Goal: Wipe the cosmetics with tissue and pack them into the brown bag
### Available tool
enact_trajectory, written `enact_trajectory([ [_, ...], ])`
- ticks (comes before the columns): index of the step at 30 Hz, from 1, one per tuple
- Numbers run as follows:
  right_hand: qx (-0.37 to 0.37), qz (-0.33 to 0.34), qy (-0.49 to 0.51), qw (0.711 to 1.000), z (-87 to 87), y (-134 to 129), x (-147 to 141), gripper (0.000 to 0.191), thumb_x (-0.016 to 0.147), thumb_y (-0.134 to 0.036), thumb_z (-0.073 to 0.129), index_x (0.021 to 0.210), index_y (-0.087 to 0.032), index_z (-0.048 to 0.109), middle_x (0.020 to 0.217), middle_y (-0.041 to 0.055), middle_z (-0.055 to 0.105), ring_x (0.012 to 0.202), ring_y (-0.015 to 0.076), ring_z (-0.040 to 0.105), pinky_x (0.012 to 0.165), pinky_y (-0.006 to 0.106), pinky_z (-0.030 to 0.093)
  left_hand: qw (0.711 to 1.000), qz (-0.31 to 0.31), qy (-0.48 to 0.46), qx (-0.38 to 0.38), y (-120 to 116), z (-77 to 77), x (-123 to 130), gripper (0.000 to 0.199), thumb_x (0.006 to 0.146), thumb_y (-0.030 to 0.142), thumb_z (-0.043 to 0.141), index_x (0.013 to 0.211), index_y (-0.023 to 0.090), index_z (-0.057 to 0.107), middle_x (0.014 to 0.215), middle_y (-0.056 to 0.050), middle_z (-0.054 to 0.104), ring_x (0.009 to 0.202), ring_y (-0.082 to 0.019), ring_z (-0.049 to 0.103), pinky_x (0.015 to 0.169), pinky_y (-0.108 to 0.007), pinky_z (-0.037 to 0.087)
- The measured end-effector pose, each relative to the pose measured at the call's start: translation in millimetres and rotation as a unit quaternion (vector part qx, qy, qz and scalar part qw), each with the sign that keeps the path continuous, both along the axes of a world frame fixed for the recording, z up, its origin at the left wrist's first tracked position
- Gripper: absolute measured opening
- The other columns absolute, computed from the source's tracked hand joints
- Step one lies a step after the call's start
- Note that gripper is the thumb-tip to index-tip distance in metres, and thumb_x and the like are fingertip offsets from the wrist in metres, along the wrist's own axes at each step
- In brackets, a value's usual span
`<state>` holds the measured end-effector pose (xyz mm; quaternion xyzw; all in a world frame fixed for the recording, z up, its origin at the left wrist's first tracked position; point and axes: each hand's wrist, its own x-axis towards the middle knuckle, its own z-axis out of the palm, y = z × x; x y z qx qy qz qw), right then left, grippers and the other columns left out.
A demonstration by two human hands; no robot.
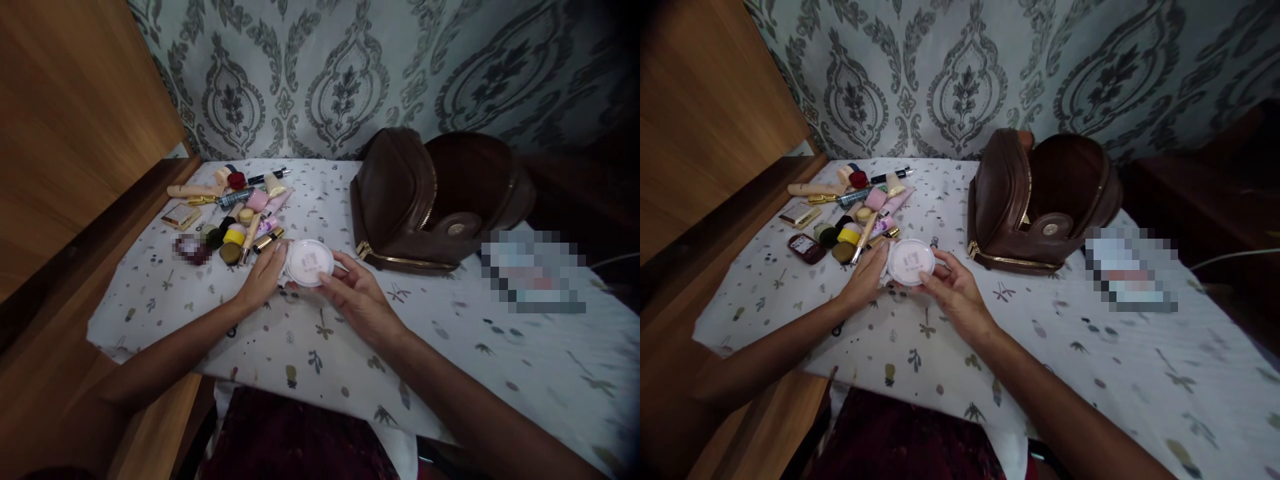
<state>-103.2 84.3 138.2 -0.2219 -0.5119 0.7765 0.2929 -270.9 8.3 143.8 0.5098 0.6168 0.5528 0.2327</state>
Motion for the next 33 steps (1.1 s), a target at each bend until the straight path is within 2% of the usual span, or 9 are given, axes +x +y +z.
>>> enact_trajectory([
  [5,0.035,0.021,-0.016,0.999,-2.6,2,0,0.055,0.073,-0.041,0.081,0.121,-0.025,0.057,0.108,0.0063,0.074,0.09,0.0212,0.071,0.078,0.039,0.062,1.0,-0.003,0.028,0.015,-6,0.9,0,0.055,0.097,0.064,0.036,0.11,0.018,0.062,0.099,-0.008,0.066,0.094,-0.023,0.061,0.082,-0.034,0.052],
  [9,0.077,0.027,-0.032,0.996,-3.4,1,2,0.062,0.069,-0.042,0.083,0.123,-0.025,0.057,0.105,0.0057,0.074,0.088,0.021,0.071,0.07,0.035,0.06,0.998,-0.023,0.045,-0.02,-10,2.4,1,0.05,0.098,0.059,0.039,0.119,0.017,0.058,0.093,-0.006,0.065,0.08,-0.02,0.061,0.067,-0.029,0.049],
  [15,0.106,0.059,-0.027,0.992,-4.0,-6,2,0.083,0.065,-0.035,0.088,0.138,-0.026,0.048,0.105,0.0053,0.074,0.093,0.0215,0.069,0.084,0.039,0.057,0.997,-0.031,0.07,-0.001,-12,6.3,2,0.039,0.1,0.048,0.042,0.109,0.016,0.061,0.09,-0.004,0.065,0.079,-0.016,0.058,0.071,-0.027,0.045],
  [20,0.124,0.081,-0.019,0.989,-8.5,-8,2,0.086,0.066,-0.032,0.087,0.142,-0.029,0.045,0.115,0.006,0.068,0.1,0.0225,0.067,0.092,0.043,0.055,0.997,-0.032,0.062,0.015,-11,5.7,4,0.034,0.1,0.046,0.042,0.094,0.017,0.058,0.082,-0.001,0.06,0.074,-0.014,0.053,0.068,-0.025,0.042],
  [24,0.119,0.086,0.003,0.989,-8.8,-9,1,0.084,0.063,-0.033,0.089,0.137,-0.031,0.049,0.128,0.0067,0.062,0.118,0.0264,0.06,0.104,0.048,0.047,0.995,-0.004,0.094,0.03,-9,4.8,5,0.037,0.1,0.046,0.042,0.074,0.02,0.044,0.067,0.004,0.044,0.065,-0.012,0.042,0.061,-0.025,0.036],
  [27,0.139,0.074,0.007,0.987,-9.8,-11,-1,0.083,0.06,-0.034,0.091,0.133,-0.03,0.051,0.138,0.0076,0.054,0.131,0.0293,0.05,0.112,0.05,0.039,0.993,0.007,0.113,0.031,-8,4.8,6,0.038,0.099,0.045,0.044,0.069,0.02,0.04,0.063,0.005,0.039,0.061,-0.012,0.039,0.058,-0.025,0.034],
  [30,0.159,0.078,-0.003,0.984,-12.9,-12,-2,0.087,0.059,-0.035,0.09,0.135,-0.028,0.048,0.139,0.0097,0.053,0.13,0.0302,0.051,0.112,0.051,0.039,0.989,0.011,0.142,0.027,-8,5.8,6,0.034,0.098,0.039,0.048,0.07,0.02,0.045,0.062,0.005,0.043,0.06,-0.011,0.041,0.057,-0.025,0.034],
  [33,0.185,0.07,-0.012,0.98,-16.8,-12,-2,0.085,0.063,-0.033,0.088,0.137,-0.026,0.046,0.135,0.0104,0.056,0.125,0.0289,0.055,0.11,0.049,0.042,0.981,0.003,0.192,0.025,-9,6.9,6,0.025,0.097,0.034,0.049,0.079,0.018,0.057,0.069,0.002,0.056,0.066,-0.013,0.053,0.063,-0.026,0.041],
])
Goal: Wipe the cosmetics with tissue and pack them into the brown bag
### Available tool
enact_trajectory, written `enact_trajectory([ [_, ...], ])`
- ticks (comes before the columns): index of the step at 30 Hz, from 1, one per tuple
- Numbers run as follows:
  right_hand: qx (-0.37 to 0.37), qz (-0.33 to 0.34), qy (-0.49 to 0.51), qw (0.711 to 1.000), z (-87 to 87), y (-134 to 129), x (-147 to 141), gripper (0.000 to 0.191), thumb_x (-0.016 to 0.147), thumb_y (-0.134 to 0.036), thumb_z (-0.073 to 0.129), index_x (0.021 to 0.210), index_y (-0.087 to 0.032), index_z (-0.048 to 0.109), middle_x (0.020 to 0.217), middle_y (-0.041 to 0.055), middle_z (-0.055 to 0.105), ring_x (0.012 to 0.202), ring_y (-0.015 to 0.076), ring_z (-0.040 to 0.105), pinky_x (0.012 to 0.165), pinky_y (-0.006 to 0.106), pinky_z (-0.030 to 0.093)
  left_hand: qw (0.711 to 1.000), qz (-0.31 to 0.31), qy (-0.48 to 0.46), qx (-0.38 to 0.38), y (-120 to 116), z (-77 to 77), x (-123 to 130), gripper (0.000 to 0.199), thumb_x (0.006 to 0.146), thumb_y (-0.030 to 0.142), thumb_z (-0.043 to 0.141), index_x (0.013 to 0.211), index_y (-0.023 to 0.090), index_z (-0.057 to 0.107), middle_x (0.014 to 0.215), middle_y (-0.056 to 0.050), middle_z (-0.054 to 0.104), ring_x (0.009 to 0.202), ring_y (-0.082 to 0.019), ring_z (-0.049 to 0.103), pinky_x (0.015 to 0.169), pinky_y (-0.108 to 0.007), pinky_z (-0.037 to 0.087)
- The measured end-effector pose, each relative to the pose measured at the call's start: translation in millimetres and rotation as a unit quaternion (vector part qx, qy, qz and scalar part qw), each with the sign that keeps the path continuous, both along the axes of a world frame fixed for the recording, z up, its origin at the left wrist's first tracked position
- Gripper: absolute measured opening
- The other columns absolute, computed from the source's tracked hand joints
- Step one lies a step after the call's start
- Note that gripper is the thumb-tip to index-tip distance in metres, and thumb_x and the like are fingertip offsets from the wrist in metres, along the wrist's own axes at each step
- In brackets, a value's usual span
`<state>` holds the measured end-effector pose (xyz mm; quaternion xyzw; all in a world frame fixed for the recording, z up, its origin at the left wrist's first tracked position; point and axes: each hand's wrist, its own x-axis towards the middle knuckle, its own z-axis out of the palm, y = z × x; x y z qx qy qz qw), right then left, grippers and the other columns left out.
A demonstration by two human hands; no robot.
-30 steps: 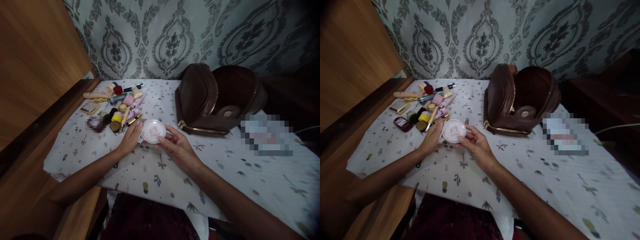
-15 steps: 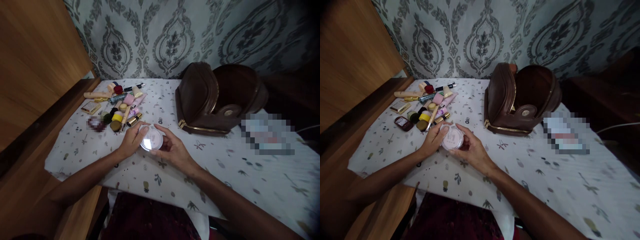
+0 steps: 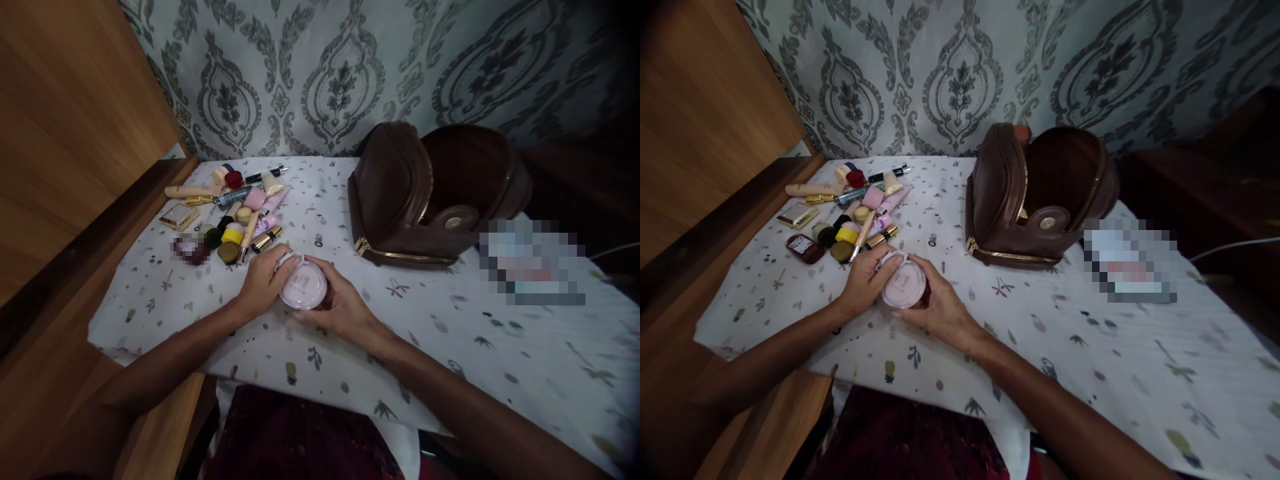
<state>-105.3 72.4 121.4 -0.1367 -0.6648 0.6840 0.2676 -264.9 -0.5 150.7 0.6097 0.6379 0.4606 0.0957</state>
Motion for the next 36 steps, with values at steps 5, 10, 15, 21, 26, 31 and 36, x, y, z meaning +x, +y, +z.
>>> enact_trajectory([
  [5,0.1,-0.071,-0.045,0.991,-4.7,3,2,0.082,0.064,-0.034,0.086,0.136,-0.023,0.047,0.13,0.0122,0.059,0.119,0.0301,0.058,0.104,0.05,0.046,0.997,-0.03,0.069,-0.002,-3,-3.5,3,0.029,0.101,0.031,0.042,0.113,0.016,0.064,0.111,-0.009,0.07,0.107,-0.021,0.064,0.096,-0.034,0.049],
  [10,0.213,-0.108,-0.073,0.968,-2.4,4,4,0.081,0.065,-0.03,0.084,0.137,-0.024,0.049,0.132,0.0122,0.06,0.12,0.0322,0.057,0.104,0.053,0.044,0.992,-0.039,0.117,0.003,-6,-8.0,9,0.034,0.103,0.027,0.034,0.126,0.015,0.057,0.127,-0.012,0.066,0.123,-0.021,0.058,0.108,-0.039,0.046],
  [15,0.241,-0.117,-0.069,0.961,1.1,3,4,0.082,0.066,-0.027,0.083,0.141,-0.024,0.048,0.132,0.0118,0.061,0.121,0.0317,0.058,0.104,0.052,0.046,0.989,-0.068,0.126,0.031,-8,-5.9,10,0.028,0.102,0.023,0.037,0.123,0.018,0.055,0.13,-0.013,0.063,0.13,-0.022,0.053,0.111,-0.044,0.044],
  [21,0.214,-0.132,-0.097,0.963,0.2,3,3,0.082,0.066,-0.028,0.079,0.141,-0.017,0.048,0.129,0.0148,0.062,0.119,0.0331,0.059,0.105,0.052,0.045,0.987,-0.086,0.129,0.049,-13,4.6,18,0.018,0.099,0.02,0.045,0.111,0.018,0.059,0.119,-0.012,0.058,0.113,-0.021,0.056,0.1,-0.041,0.049],
  [26,0.17,-0.124,-0.106,0.972,4.2,4,3,0.075,0.065,-0.024,0.072,0.137,-0.016,0.05,0.125,0.0137,0.063,0.113,0.0306,0.061,0.097,0.048,0.05,0.974,-0.166,0.121,0.1,-16,10.6,24,0.019,0.098,0.013,0.047,0.113,0.017,0.057,0.114,-0.012,0.06,0.113,-0.021,0.057,0.098,-0.039,0.049],
  [31,0.053,-0.11,-0.066,0.99,7.5,11,2,0.072,0.059,-0.024,0.077,0.126,-0.02,0.052,0.114,0.007,0.067,0.102,0.0244,0.064,0.092,0.04,0.052,0.967,-0.161,0.17,0.103,-14,7.7,18,0.025,0.099,0.015,0.046,0.122,0.019,0.056,0.119,-0.013,0.063,0.117,-0.023,0.058,0.1,-0.042,0.048],
  [36,-0.023,-0.114,-0.016,0.993,9.9,13,0,0.071,0.056,-0.037,0.086,0.118,-0.023,0.053,0.111,0.0054,0.065,0.1,0.0234,0.063,0.09,0.039,0.053,0.975,-0.113,0.166,0.099,-12,-0.5,13,0.03,0.101,0.022,0.041,0.128,0.02,0.055,0.13,-0.013,0.06,0.13,-0.025,0.051,0.109,-0.048,0.042],
])
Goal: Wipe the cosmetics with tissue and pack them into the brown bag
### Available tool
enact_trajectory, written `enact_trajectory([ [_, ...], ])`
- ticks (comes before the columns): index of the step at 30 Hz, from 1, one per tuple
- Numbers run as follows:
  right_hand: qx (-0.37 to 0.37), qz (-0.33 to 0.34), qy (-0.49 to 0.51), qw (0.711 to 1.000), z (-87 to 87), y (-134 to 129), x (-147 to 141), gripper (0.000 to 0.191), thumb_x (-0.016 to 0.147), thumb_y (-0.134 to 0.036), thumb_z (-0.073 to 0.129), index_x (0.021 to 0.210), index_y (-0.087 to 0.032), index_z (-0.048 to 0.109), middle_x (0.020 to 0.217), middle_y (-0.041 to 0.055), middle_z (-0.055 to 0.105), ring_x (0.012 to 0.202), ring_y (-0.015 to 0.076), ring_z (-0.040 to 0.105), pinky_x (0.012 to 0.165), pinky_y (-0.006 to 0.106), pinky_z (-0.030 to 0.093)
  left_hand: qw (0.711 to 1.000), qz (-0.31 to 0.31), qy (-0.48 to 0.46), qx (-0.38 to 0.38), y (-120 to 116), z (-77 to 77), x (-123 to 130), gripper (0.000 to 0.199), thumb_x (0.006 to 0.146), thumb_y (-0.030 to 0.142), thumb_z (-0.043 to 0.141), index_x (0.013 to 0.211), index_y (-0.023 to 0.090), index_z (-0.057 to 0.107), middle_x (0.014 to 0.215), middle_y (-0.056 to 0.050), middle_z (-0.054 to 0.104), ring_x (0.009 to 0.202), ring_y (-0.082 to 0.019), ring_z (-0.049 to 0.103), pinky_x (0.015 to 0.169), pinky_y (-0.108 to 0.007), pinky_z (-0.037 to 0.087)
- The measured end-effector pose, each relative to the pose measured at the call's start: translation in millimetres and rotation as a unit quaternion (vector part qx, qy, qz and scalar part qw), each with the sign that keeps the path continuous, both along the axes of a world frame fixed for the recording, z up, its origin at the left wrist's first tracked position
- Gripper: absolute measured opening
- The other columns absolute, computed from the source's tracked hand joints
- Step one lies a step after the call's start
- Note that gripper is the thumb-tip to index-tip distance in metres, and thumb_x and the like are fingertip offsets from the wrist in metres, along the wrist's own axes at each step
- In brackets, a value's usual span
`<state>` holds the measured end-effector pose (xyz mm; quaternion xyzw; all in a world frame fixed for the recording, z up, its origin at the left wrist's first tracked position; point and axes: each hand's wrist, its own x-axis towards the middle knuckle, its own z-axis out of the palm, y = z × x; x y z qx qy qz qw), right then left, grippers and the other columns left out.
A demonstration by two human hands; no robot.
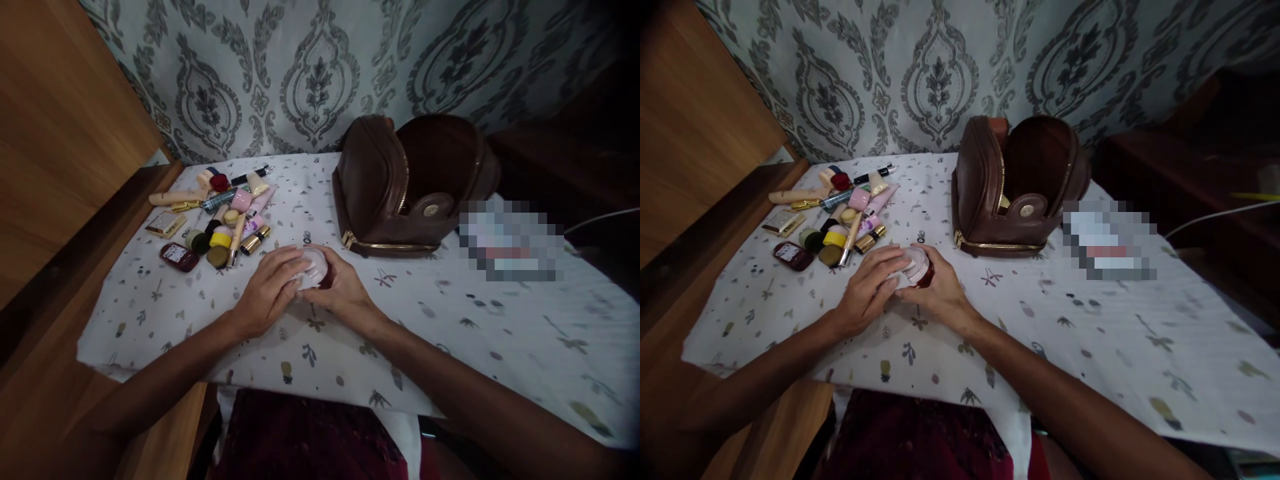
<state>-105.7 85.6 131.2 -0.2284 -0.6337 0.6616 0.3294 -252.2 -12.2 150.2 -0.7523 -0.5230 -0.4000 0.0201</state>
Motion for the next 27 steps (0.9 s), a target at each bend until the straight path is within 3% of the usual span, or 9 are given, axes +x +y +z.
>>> enact_trajectory([
  [4,-0.012,0.015,0.009,1.0,2.0,-1,2,0.075,0.055,-0.041,0.09,0.119,-0.024,0.054,0.109,0.005,0.065,0.099,0.0232,0.062,0.089,0.038,0.054,0.997,0.037,-0.048,-0.052,-1,-2.8,-1,0.035,0.103,0.03,0.039,0.133,0.02,0.053,0.144,-0.015,0.049,0.138,-0.024,0.043,0.115,-0.048,0.037],
  [9,-0.014,0.063,0.027,0.998,4.4,-4,3,0.077,0.056,-0.035,0.09,0.123,-0.023,0.055,0.117,0.006,0.064,0.109,0.0247,0.061,0.097,0.04,0.051,0.986,0.052,-0.128,-0.098,0,0.3,-6,0.039,0.103,0.036,0.037,0.134,0.019,0.054,0.14,-0.013,0.055,0.134,-0.024,0.049,0.114,-0.045,0.038],
  [15,-0.161,0.095,0.049,0.981,11.8,-8,3,0.069,0.058,-0.035,0.09,0.12,-0.026,0.06,0.117,0.0051,0.068,0.109,0.0238,0.064,0.101,0.042,0.051,0.947,0.071,-0.272,-0.157,3,1.6,-9,0.044,0.104,0.042,0.034,0.133,0.016,0.055,0.135,-0.011,0.062,0.125,-0.023,0.057,0.109,-0.039,0.044],
  [18,-0.215,0.055,0.054,0.974,11.4,-5,4,0.064,0.059,-0.038,0.089,0.115,-0.028,0.061,0.12,0.0046,0.068,0.109,0.0238,0.065,0.099,0.041,0.054,0.95,0.074,-0.259,-0.159,2,-3.1,-4,0.051,0.103,0.049,0.034,0.141,0.018,0.047,0.143,-0.011,0.055,0.134,-0.024,0.05,0.115,-0.041,0.038],
  [22,-0.206,0.014,0.042,0.977,7.0,-4,4,0.069,0.058,-0.037,0.091,0.118,-0.027,0.058,0.12,0.0051,0.068,0.111,0.0234,0.065,0.102,0.042,0.052,0.957,0.054,-0.225,-0.177,0,-10.2,3,0.063,0.1,0.052,0.042,0.151,0.017,0.03,0.155,-0.015,0.039,0.143,-0.027,0.038,0.12,-0.046,0.03],
  [24,-0.193,0.026,0.053,0.979,6.6,-5,3,0.07,0.063,-0.042,0.088,0.123,-0.027,0.056,0.126,0.0065,0.066,0.114,0.0245,0.064,0.102,0.045,0.052,0.955,0.055,-0.226,-0.182,0,-11.3,2,0.065,0.099,0.052,0.043,0.152,0.018,0.028,0.156,-0.016,0.038,0.144,-0.028,0.038,0.12,-0.048,0.03],
  [27,-0.216,0.077,0.09,0.969,8.5,-5,2,0.056,0.078,-0.06,0.071,0.122,-0.028,0.058,0.133,0.0072,0.063,0.118,0.0267,0.062,0.096,0.049,0.056,0.953,0.076,-0.241,-0.17,1,-9.3,-2,0.06,0.1,0.051,0.041,0.15,0.019,0.031,0.154,-0.015,0.041,0.142,-0.027,0.04,0.119,-0.048,0.031],
])
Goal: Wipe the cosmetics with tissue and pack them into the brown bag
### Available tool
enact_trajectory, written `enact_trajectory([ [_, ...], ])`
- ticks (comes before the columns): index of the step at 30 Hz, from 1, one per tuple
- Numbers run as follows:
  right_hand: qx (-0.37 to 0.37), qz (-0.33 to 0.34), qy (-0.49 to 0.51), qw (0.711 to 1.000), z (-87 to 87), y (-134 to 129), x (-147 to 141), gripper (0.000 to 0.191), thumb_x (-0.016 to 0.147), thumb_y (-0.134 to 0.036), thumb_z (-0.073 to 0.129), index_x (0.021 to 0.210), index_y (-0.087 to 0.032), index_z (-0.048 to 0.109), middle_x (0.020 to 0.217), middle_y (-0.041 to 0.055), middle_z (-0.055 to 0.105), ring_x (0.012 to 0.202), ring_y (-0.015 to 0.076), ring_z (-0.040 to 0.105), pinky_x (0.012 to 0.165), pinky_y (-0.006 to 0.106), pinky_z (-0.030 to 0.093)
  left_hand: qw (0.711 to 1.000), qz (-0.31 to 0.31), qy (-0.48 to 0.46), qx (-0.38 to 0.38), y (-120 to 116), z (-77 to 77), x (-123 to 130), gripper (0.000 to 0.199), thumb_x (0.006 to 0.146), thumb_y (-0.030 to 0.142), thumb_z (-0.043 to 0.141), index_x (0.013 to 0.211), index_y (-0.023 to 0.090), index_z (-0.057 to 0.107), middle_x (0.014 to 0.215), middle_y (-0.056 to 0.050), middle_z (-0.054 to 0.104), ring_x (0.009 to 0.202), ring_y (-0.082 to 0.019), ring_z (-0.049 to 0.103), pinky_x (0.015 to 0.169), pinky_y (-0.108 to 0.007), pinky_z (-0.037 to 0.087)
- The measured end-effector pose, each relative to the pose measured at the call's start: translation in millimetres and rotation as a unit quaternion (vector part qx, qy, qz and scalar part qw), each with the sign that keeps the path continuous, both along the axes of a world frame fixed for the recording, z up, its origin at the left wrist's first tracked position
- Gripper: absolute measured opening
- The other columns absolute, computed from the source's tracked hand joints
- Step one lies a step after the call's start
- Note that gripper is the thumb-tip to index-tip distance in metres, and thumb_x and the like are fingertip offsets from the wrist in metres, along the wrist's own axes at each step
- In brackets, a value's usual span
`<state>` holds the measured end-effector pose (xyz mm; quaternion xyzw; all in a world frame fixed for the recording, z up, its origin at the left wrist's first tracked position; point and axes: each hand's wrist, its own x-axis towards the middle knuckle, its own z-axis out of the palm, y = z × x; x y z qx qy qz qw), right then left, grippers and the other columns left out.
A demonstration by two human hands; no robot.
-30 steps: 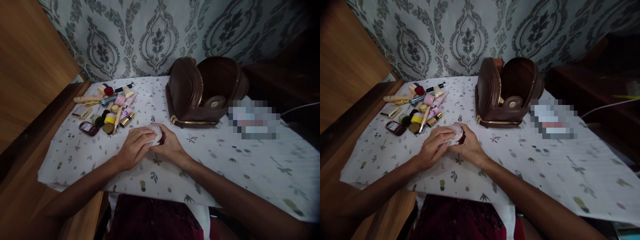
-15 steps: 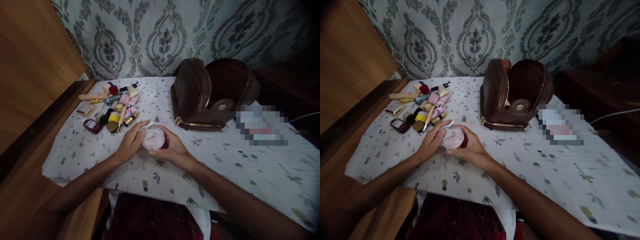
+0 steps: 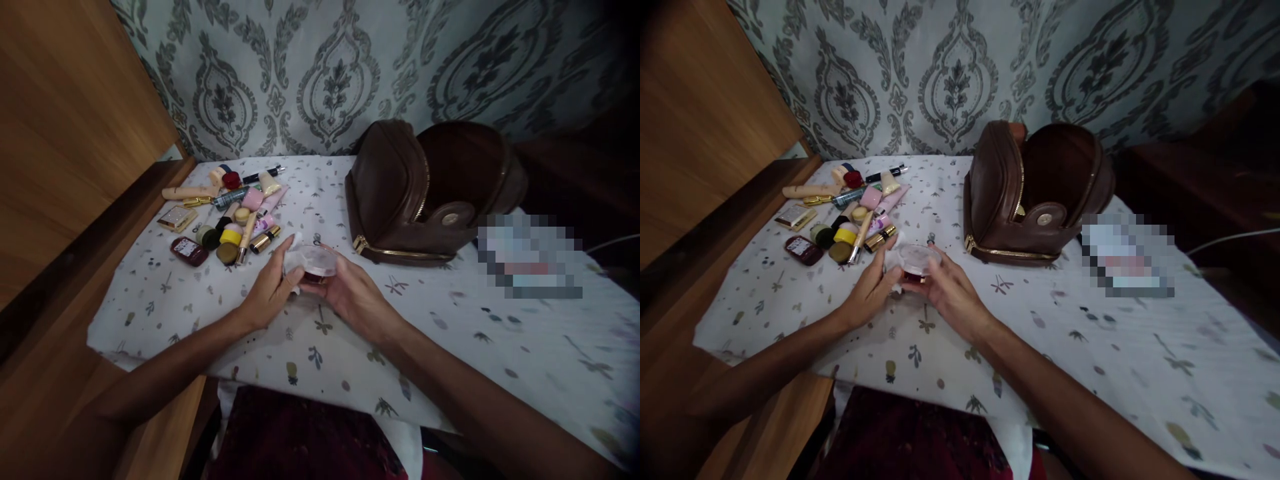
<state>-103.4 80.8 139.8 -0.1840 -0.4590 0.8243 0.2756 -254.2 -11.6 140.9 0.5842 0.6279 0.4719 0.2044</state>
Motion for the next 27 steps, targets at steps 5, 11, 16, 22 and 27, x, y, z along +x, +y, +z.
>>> enact_trajectory([
  [5,-0.072,0.021,-0.004,0.997,0.0,5,1,0.036,0.08,-0.047,0.075,0.108,-0.026,0.068,0.116,0.0048,0.071,0.1,0.0206,0.069,0.083,0.037,0.061,0.999,0.032,0.0,0.026,0,6.4,-6,0.054,0.102,0.05,0.035,0.145,0.018,0.041,0.15,-0.013,0.046,0.141,-0.024,0.042,0.119,-0.043,0.031],
  [11,-0.054,0.013,-0.023,0.998,-1.1,4,2,0.054,0.064,-0.041,0.088,0.113,-0.026,0.069,0.115,0.0043,0.069,0.077,0.0132,0.064,0.061,0.024,0.056,0.999,0.025,0.002,0.049,-2,13.5,-6,0.049,0.104,0.047,0.031,0.14,0.018,0.048,0.143,-0.011,0.055,0.136,-0.022,0.048,0.115,-0.039,0.037],
  [16,0.018,0.041,-0.023,0.999,1.0,2,1,0.057,0.064,-0.052,0.084,0.112,-0.026,0.068,0.107,0.0043,0.069,0.077,0.0145,0.062,0.057,0.024,0.052,0.998,-0.006,-0.015,0.052,-5,12.2,-6,0.055,0.101,0.054,0.035,0.142,0.02,0.045,0.144,-0.012,0.053,0.134,-0.026,0.049,0.115,-0.044,0.037],
  [22,0.082,0.067,-0.046,0.993,2.1,-2,3,0.06,0.066,-0.052,0.083,0.114,-0.027,0.057,0.091,0.0009,0.07,0.073,0.0155,0.065,0.066,0.029,0.053,0.998,-0.016,0.04,0.054,-7,7.8,-6,0.092,0.074,0.062,0.074,0.147,0.021,0.035,0.142,-0.016,0.05,0.13,-0.034,0.05,0.108,-0.049,0.045],
  [27,0.101,0.061,-0.083,0.99,1.4,-3,4,0.055,0.074,-0.053,0.078,0.111,-0.024,0.051,0.082,-0.0001,0.071,0.064,0.0138,0.065,0.061,0.027,0.051,0.987,-0.031,0.11,0.109,-6,11.0,-8,0.067,0.086,0.052,0.068,0.14,0.021,0.045,0.134,-0.014,0.057,0.125,-0.029,0.056,0.105,-0.044,0.047],
])
